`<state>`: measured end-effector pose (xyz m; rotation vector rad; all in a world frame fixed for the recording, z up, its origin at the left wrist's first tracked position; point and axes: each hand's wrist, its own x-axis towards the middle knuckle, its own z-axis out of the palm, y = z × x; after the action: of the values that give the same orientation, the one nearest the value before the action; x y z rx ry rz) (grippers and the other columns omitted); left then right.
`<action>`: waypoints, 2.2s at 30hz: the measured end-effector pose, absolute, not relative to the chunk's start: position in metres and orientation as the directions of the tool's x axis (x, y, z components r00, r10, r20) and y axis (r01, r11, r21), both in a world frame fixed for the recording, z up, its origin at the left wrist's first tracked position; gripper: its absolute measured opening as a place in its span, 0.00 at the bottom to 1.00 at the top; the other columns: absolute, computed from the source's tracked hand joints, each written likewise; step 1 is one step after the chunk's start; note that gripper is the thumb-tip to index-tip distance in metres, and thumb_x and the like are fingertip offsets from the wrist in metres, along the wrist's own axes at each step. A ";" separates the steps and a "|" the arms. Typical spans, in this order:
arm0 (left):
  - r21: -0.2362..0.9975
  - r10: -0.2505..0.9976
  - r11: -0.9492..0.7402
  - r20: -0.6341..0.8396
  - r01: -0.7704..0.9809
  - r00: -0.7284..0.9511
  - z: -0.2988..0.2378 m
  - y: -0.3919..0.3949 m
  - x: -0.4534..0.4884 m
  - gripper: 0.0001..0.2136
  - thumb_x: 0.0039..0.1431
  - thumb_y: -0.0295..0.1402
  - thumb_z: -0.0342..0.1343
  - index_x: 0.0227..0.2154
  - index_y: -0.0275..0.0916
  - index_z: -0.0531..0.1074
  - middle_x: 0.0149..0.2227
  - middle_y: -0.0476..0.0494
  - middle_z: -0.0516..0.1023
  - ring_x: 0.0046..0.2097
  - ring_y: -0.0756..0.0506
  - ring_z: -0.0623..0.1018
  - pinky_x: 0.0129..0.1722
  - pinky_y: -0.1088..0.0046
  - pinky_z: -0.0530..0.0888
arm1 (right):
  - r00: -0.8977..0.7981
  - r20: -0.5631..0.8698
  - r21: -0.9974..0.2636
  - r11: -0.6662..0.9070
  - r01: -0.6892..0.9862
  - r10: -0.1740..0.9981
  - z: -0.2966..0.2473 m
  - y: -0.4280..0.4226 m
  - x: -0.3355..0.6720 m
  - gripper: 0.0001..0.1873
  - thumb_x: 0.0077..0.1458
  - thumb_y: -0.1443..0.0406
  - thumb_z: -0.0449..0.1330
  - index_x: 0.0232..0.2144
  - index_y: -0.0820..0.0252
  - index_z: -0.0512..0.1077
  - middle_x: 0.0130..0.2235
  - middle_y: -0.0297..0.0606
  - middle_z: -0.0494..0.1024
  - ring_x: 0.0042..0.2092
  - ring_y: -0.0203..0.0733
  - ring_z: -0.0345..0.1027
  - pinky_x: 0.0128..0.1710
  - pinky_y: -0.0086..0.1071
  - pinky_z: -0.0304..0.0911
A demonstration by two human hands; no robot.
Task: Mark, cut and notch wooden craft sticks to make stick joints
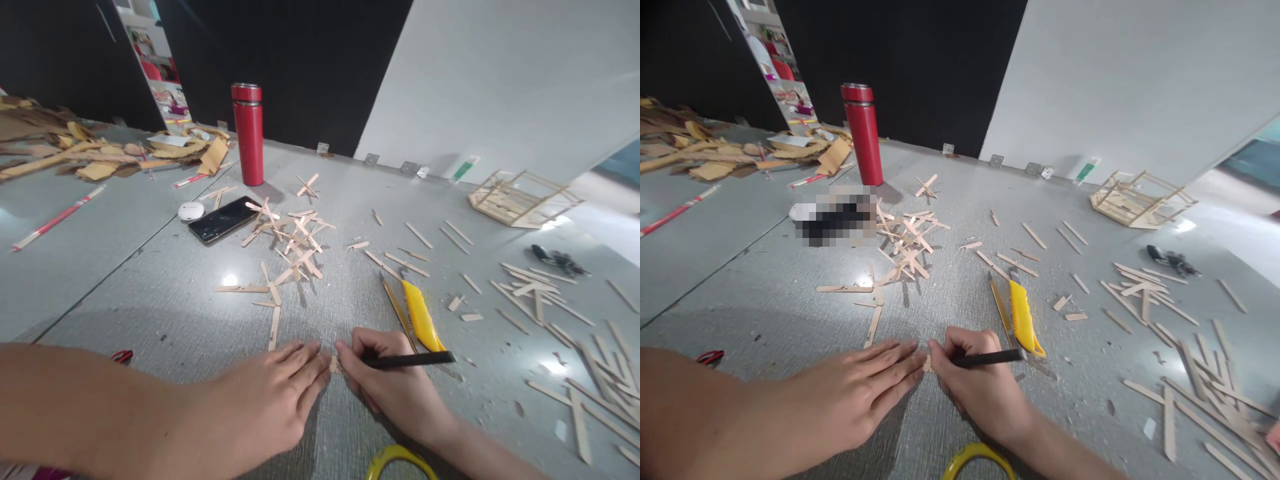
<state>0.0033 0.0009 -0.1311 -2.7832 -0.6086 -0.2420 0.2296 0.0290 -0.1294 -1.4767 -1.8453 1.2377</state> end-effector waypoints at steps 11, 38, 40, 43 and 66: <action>-0.220 0.391 -0.875 0.201 0.430 0.898 -0.134 0.002 0.002 0.21 0.70 0.28 0.51 0.62 0.24 0.68 0.63 0.33 0.73 0.63 0.37 0.73 0.62 0.60 0.68 | -0.356 -0.028 -0.749 0.216 0.627 0.934 -0.127 0.033 0.231 0.23 0.63 0.64 0.56 0.18 0.56 0.52 0.18 0.26 0.54 0.23 0.32 0.46 0.22 0.31 0.43; -0.253 0.366 -0.876 0.208 0.411 0.907 -0.129 0.003 0.002 0.21 0.68 0.27 0.52 0.61 0.23 0.71 0.62 0.32 0.75 0.62 0.37 0.75 0.61 0.61 0.71 | -0.313 -0.035 -0.813 0.155 0.561 0.949 -0.130 0.030 0.228 0.24 0.63 0.61 0.58 0.18 0.55 0.55 0.15 0.26 0.58 0.18 0.30 0.50 0.17 0.28 0.45; -0.255 0.364 -0.876 0.210 0.410 0.908 -0.129 0.003 0.003 0.21 0.68 0.27 0.52 0.60 0.23 0.71 0.61 0.32 0.75 0.62 0.38 0.75 0.61 0.61 0.71 | -0.323 0.000 -0.795 0.196 0.574 0.946 -0.129 0.032 0.228 0.24 0.62 0.63 0.57 0.17 0.56 0.53 0.17 0.26 0.56 0.21 0.31 0.48 0.20 0.29 0.45; -0.253 0.365 -0.874 0.222 0.414 0.904 -0.130 0.004 0.003 0.20 0.68 0.27 0.51 0.60 0.24 0.71 0.61 0.33 0.76 0.62 0.38 0.75 0.61 0.62 0.71 | -0.323 0.018 -0.786 0.213 0.580 0.946 -0.128 0.032 0.228 0.23 0.61 0.65 0.57 0.18 0.55 0.51 0.17 0.26 0.54 0.21 0.31 0.47 0.20 0.29 0.44; -0.256 0.371 -0.871 0.219 0.420 0.902 -0.130 0.001 0.002 0.21 0.68 0.27 0.52 0.60 0.24 0.71 0.62 0.32 0.75 0.62 0.38 0.75 0.62 0.61 0.69 | -0.349 0.054 -0.774 0.260 0.577 0.936 -0.130 0.032 0.228 0.24 0.64 0.63 0.57 0.19 0.56 0.51 0.20 0.25 0.51 0.24 0.33 0.43 0.22 0.31 0.44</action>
<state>0.0019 0.0013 -0.1297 -2.7684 -0.5893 -0.2346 0.2280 0.0317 -0.1304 -1.3659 -2.0214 0.9150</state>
